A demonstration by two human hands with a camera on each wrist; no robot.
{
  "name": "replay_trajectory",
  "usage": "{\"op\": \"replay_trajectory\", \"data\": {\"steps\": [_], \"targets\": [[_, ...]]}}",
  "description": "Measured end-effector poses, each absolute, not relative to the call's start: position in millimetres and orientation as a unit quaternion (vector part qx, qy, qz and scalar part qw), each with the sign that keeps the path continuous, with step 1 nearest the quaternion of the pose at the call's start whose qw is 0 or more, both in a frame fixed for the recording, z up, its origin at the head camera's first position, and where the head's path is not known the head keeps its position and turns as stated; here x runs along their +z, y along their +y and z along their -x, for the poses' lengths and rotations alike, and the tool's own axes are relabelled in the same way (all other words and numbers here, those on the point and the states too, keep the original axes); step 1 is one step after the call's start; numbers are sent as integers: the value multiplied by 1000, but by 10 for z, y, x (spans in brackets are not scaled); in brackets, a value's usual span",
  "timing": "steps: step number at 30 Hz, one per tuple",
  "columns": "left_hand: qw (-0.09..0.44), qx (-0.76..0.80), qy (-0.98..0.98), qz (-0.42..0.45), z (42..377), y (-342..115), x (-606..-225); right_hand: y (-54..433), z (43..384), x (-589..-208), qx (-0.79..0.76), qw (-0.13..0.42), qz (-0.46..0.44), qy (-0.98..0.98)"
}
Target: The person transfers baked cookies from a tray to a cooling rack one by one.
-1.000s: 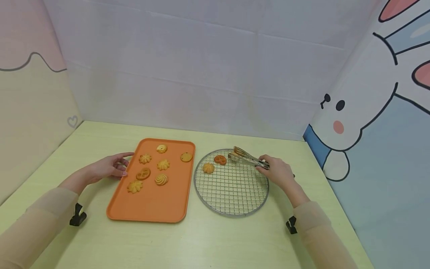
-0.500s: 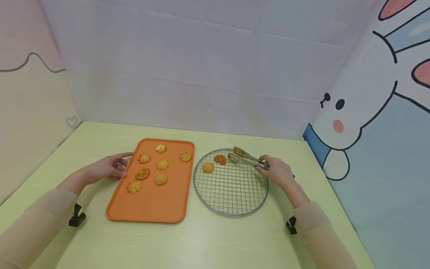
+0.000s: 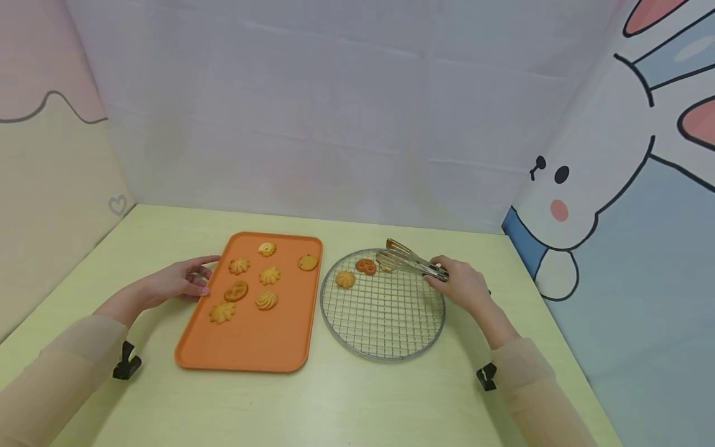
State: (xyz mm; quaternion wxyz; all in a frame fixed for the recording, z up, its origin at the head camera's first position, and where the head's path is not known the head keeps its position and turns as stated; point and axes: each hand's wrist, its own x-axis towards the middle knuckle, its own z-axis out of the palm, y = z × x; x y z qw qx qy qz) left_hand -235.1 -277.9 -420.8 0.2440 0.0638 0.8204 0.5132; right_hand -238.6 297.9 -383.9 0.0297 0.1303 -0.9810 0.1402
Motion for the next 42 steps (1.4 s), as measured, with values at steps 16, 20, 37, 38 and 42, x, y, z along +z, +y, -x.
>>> {"op": "replay_trajectory", "data": {"steps": [16,20,37,38,42], "targets": [[237,508,825,-70,2320,-2805,-4226,2833,2295,-3605,147,65,-151,-975],[238,509,824,-68,2305,-2809,-4244,2776,2251,-3548,153,73,-156,-973],[242,506,825,-66,2340,-2782,-4205,2395,2000,-3222,188,99,-206,-955],[242,506,825,-66,2341,-2780,-4206,2368,1990,-3212,189,100,-208,-954],[244,507,824,-64,2338,-2775,-4201,2241,1940,-3164,201,102,-218,-949]]}}
